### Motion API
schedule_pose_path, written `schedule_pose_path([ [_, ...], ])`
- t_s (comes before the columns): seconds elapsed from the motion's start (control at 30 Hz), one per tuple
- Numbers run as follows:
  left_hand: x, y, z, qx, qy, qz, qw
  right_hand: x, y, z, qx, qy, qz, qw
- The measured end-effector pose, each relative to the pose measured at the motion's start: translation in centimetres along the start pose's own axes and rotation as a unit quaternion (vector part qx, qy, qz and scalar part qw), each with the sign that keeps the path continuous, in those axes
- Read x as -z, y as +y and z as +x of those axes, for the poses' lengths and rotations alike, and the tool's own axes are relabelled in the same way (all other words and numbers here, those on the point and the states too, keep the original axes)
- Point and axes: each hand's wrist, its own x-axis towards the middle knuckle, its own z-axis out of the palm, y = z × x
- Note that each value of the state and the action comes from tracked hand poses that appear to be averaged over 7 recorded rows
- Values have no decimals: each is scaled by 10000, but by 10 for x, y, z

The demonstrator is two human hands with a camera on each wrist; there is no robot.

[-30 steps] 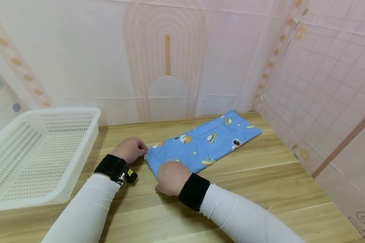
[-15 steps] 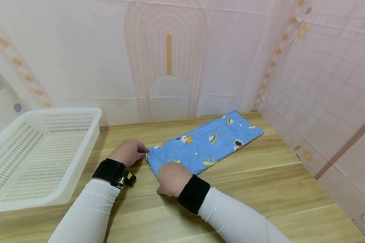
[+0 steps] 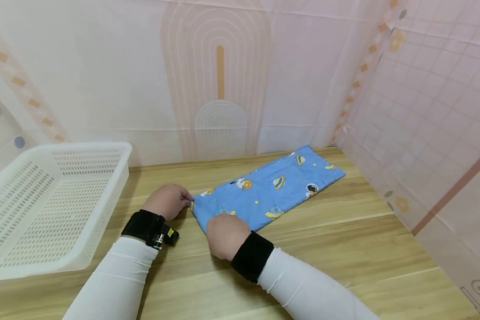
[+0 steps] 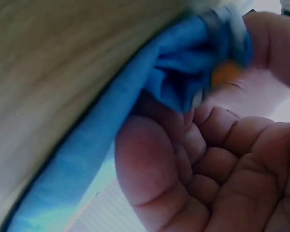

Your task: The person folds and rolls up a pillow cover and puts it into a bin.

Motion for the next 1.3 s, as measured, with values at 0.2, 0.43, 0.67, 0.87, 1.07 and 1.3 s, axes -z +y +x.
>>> schedule_pose_path([
  [0.2,0,2,2,-37,-10,129,9999,1,7,5,28,-195,87,9998],
  [0.43,-2,2,5,-192,-117,163,9996,3,15,6,-126,-287,727,9969],
  [0.67,0,0,9,-266,-126,-41,9996,3,17,9,-170,-113,762,9969],
  [0.87,4,-4,10,-249,-111,-998,9946,6,22,14,-175,-343,700,9968],
  [1.07,3,-5,13,-319,-132,-1559,9872,7,29,17,-295,-584,1139,9913],
  [1.3,-2,-1,30,-311,-95,-1460,9887,5,38,23,-426,-726,1076,9906],
])
